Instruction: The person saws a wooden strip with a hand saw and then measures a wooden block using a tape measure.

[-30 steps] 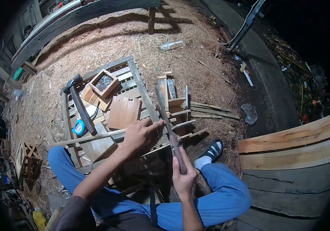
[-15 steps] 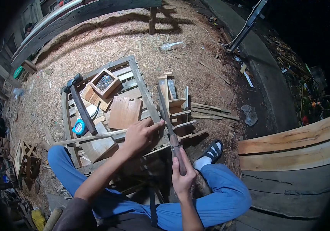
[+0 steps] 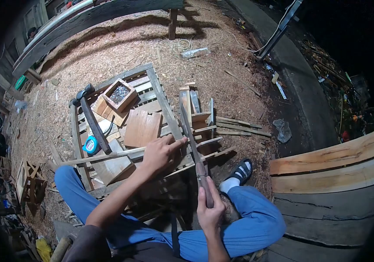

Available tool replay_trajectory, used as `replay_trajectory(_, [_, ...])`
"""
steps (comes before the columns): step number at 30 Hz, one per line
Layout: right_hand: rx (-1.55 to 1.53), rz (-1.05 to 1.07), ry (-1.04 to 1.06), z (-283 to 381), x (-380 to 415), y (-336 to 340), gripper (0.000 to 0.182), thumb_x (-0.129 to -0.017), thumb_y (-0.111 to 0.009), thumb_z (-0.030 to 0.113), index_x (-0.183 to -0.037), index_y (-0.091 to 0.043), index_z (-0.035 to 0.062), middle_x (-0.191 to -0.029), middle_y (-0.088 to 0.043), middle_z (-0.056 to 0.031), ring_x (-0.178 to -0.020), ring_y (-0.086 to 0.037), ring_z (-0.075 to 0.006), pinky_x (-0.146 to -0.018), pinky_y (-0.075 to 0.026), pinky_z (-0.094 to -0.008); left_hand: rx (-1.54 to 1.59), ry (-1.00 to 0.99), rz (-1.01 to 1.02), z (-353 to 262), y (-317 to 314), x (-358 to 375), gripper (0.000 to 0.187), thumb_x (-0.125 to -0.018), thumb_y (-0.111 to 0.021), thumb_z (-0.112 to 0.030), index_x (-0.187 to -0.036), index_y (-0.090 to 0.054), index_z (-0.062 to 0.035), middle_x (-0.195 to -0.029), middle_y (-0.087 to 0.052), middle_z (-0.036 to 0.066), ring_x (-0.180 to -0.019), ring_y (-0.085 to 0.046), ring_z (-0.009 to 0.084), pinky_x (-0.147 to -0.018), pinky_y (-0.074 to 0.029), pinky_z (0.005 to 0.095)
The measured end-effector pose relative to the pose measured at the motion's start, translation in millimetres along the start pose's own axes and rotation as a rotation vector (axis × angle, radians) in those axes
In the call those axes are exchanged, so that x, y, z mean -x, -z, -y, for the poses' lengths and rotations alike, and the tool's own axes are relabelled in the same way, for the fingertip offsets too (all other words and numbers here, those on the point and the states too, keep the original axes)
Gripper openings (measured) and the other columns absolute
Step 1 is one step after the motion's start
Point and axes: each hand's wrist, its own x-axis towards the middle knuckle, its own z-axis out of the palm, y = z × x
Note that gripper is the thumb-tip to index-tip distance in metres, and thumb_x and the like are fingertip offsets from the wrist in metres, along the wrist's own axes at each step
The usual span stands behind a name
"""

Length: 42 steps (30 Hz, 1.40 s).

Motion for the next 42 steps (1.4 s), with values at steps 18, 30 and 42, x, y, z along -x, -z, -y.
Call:
replay_trajectory(18, [0.052,-0.006,0.08,9,3,4,0.037,-0.1,-0.07,0.009,-0.134,-0.067,-0.0061,-0.127,-0.073,-0.0253,-0.122,-0.071,-0.0316,-0.1,-0.055,-0.0392,0.026,0.033,0.026,-8,8,1,0.068,-0.08,-0.072,-0.009,-0.144,-0.064,-0.0294,-0.1,-0.063,0.008,-0.09,-0.069,0.0276,-0.074,-0.057,0.0423])
replay_trajectory(30, [0.088,-0.007,0.076,14,12,5,0.039,-0.1,-0.07,0.01,-0.134,-0.066,-0.0083,-0.122,-0.076,-0.0229,-0.112,-0.074,-0.0264,-0.097,-0.056,-0.0357,-0.022,0.007,0.01,-1,-1,-1,0.067,-0.079,-0.072,-0.011,-0.144,-0.065,-0.0292,-0.097,-0.061,0.008,-0.086,-0.067,0.0277,-0.072,-0.055,0.0417])
replay_trajectory(42, [0.052,-0.003,0.103,13,6,1,0.038,-0.1,-0.068,0.009,-0.136,-0.066,-0.005,-0.124,-0.074,-0.0244,-0.115,-0.074,-0.0326,-0.093,-0.058,-0.0384,-0.003,0.013,-0.006,-2,0,1,0.064,-0.081,-0.072,-0.012,-0.142,-0.065,-0.0299,-0.097,-0.061,0.008,-0.085,-0.069,0.0284,-0.071,-0.056,0.0425])
